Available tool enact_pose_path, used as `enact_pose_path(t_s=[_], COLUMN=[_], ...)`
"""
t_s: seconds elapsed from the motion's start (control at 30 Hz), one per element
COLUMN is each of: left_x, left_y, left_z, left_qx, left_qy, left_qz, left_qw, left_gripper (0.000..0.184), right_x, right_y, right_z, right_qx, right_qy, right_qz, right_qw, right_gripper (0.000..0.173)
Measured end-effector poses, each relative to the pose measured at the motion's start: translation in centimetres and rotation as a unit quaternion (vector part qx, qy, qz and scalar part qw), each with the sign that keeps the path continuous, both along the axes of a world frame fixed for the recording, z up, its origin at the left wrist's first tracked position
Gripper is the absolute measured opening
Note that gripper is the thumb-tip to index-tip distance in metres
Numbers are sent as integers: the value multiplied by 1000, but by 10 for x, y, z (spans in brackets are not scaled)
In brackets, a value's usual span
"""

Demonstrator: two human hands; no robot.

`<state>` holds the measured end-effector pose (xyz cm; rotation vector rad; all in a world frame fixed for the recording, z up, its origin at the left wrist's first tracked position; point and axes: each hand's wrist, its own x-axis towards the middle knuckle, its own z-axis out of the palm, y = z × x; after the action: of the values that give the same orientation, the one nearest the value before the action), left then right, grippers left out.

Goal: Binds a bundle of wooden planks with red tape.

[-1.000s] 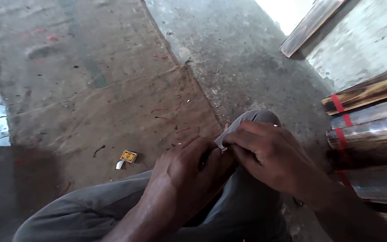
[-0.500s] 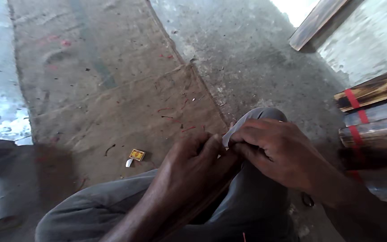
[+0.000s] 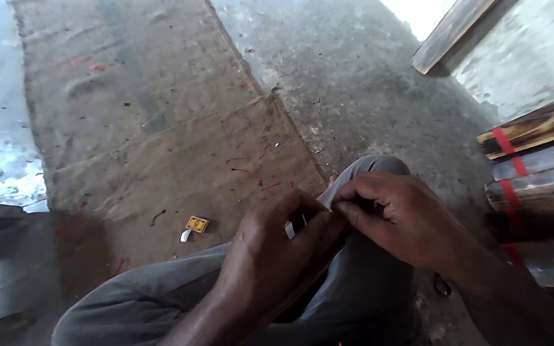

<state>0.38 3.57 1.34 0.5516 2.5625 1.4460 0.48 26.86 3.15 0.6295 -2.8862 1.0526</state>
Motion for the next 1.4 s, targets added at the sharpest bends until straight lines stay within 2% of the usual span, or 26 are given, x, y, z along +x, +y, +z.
enact_pose_path(t_s=[0.07,0.13,0.23,0.3,0.37,0.43,0.7,0.8,0.9,1.0,1.07,1.17,1.23,1.27,1.3,1.4], left_x=[0,0,0,1,3,7,6,4,3,4,4,6,5,4,4,5], left_y=[-2,-1,2,0,-3,-3,6,12,15,15,15,15,15,14,14,13], left_z=[-2,-4,-2,3,6,4,-2,-1,-1,1,0,-6,-9,-11,-12,-14], left_qx=[-14,-67,-152,-130,-43,-16,-89,-108,-84,20,106,136,153,155,155,158], left_qy=[-25,-33,2,32,55,76,105,121,106,38,43,91,98,100,101,96], left_qz=[-5,14,71,90,72,46,32,45,40,-2,-60,-111,-118,-121,-123,-124], left_qw=[1000,997,986,987,995,996,990,986,990,999,992,980,976,975,975,975], left_gripper=[6,7,17,21,16,13,23,19,13,6,6,9,10,11,11,11], right_x=[0,-1,-4,-6,-6,-6,-4,-2,-1,-2,-6,-11,-10,-7,-3,12], right_y=[1,2,2,1,1,0,-1,-4,-3,2,7,17,28,34,39,44], right_z=[-1,-2,-1,-1,-1,-1,-3,-3,-5,-4,-2,1,-5,-11,-16,-32], right_qx=[-15,-15,-4,-5,-6,-10,-7,-16,-28,-81,-150,-268,-343,-341,-297,-122], right_qy=[-10,-22,-35,-33,-38,-41,-26,-27,-28,-57,-98,-151,-135,-96,-37,120], right_qz=[-7,5,22,18,13,10,-14,-33,-26,-1,21,39,15,4,2,21], right_qw=[1000,1000,999,999,999,999,1000,999,999,995,984,951,929,935,954,985], right_gripper=[14,15,19,19,18,18,17,13,13,12,12,20,24,23,22,38])
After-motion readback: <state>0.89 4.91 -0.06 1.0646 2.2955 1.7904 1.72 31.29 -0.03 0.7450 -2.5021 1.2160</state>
